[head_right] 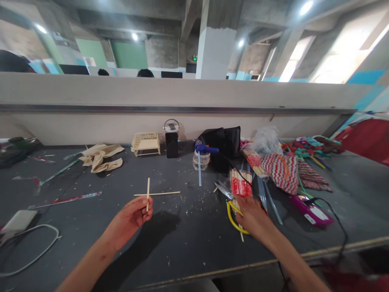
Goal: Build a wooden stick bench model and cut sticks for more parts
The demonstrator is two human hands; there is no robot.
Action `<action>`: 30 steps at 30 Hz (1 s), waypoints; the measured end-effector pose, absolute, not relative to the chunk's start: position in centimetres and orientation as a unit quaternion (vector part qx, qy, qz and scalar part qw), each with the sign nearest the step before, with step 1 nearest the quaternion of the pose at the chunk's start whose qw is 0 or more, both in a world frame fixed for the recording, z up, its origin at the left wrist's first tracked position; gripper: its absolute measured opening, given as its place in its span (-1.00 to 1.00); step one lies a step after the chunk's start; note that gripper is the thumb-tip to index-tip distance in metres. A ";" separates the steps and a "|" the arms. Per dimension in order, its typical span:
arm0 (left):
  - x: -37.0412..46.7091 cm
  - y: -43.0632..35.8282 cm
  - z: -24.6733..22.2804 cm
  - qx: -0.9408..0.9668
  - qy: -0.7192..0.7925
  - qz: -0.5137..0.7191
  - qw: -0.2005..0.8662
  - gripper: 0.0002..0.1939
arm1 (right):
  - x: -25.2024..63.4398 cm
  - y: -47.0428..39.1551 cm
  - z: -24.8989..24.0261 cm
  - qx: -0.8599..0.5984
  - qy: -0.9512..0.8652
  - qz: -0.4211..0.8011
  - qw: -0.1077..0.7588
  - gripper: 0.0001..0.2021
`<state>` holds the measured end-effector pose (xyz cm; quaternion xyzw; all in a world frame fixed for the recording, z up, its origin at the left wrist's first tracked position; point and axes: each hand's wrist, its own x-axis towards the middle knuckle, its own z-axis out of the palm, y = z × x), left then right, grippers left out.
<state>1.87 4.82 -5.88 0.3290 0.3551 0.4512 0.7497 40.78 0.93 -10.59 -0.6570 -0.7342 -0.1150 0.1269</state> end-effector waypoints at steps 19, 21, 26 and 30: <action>2.7 2.5 -4.0 0.358 0.360 0.405 0.761 -0.84 | 28.2 -6.1 -4.7 -0.537 -0.616 0.500 0.287 -0.63; 3.2 2.3 -3.7 0.364 0.359 0.389 0.766 -0.84 | 27.0 -5.7 -4.0 -0.532 -0.654 0.452 0.290 -0.60; 4.1 1.7 -2.9 0.404 0.352 0.359 0.764 -0.81 | 25.6 -4.9 -2.9 -0.530 -0.693 0.418 0.253 -0.57; 4.1 1.4 -2.7 0.420 0.351 0.337 0.766 -0.78 | 24.6 -5.0 -2.9 -0.525 -0.706 0.412 0.240 -0.64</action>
